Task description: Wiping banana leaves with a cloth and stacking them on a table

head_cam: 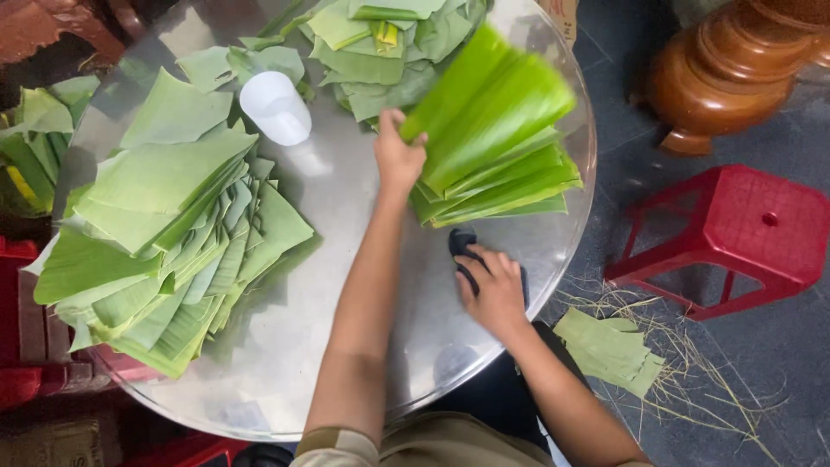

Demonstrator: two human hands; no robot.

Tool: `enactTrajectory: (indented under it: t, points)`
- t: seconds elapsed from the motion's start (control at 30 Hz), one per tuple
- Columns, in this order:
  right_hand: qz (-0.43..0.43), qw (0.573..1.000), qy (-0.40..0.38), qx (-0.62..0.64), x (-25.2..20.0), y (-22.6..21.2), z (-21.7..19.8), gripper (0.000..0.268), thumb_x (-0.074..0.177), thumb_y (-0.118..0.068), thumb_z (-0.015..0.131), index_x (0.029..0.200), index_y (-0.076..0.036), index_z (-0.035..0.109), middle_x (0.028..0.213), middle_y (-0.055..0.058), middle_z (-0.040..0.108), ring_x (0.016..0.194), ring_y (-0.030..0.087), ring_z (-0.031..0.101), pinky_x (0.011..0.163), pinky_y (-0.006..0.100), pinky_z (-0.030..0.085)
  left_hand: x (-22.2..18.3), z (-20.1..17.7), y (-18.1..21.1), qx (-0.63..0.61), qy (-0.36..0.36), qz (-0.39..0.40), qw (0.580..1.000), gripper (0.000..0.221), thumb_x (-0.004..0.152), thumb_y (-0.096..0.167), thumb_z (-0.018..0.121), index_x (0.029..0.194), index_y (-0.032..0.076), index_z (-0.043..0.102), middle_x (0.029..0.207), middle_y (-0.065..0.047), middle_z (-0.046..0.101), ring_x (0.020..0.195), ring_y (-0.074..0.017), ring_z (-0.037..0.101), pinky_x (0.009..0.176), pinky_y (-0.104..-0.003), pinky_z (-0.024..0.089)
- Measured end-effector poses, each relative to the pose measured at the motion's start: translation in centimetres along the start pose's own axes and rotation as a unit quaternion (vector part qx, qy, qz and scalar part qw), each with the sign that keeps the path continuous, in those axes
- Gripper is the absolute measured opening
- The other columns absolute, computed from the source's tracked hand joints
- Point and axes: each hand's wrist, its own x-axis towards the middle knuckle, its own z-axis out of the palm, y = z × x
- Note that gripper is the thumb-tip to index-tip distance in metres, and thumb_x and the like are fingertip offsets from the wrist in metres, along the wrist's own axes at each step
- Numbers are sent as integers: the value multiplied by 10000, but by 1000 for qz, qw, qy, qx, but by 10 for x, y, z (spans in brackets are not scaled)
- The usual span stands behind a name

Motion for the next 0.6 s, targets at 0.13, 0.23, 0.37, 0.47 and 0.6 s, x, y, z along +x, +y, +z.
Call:
enactTrajectory:
  t: [0.13,0.23,0.37,0.47,0.6]
  points:
    - [-12,1000,21,8,-1,3,3,233,868,-233,747,1100,-241,754,1191,4,682,986,243,643,763,370,438,6,3,-42,327,-12,-58,943,741,776,411,894,1374,203,510,1388,-111,549,1268,-351,533,1055,-579,436]
    - [-19,1000,16,3,0,2,0,234,870,-237,754,1104,-237,750,1187,16,680,990,250,647,769,384,436,5,-19,-43,296,56,0,954,598,826,434,849,1315,193,605,1239,-81,571,1162,-344,557,976,-589,465]
    - [-36,999,-4,-4,4,-1,-11,245,875,-241,749,1120,-249,746,1183,15,684,996,253,652,771,394,443,-15,-83,-21,326,135,114,929,266,872,344,760,1088,208,684,1069,16,583,1045,-265,580,872,-530,497]
    - [-22,999,-21,-16,4,0,-11,250,882,-243,751,1131,-240,748,1205,26,690,1034,274,659,785,414,462,-35,-155,14,445,131,177,868,152,831,201,700,979,166,699,1044,-42,597,1050,-274,567,839,-472,444]
    - [-15,999,-4,-45,4,3,-3,234,868,-287,769,1102,-280,755,1186,-9,694,1003,268,659,801,414,461,-17,-262,-19,562,155,46,811,161,843,260,744,981,178,750,1051,-27,651,1015,-267,602,872,-508,455]
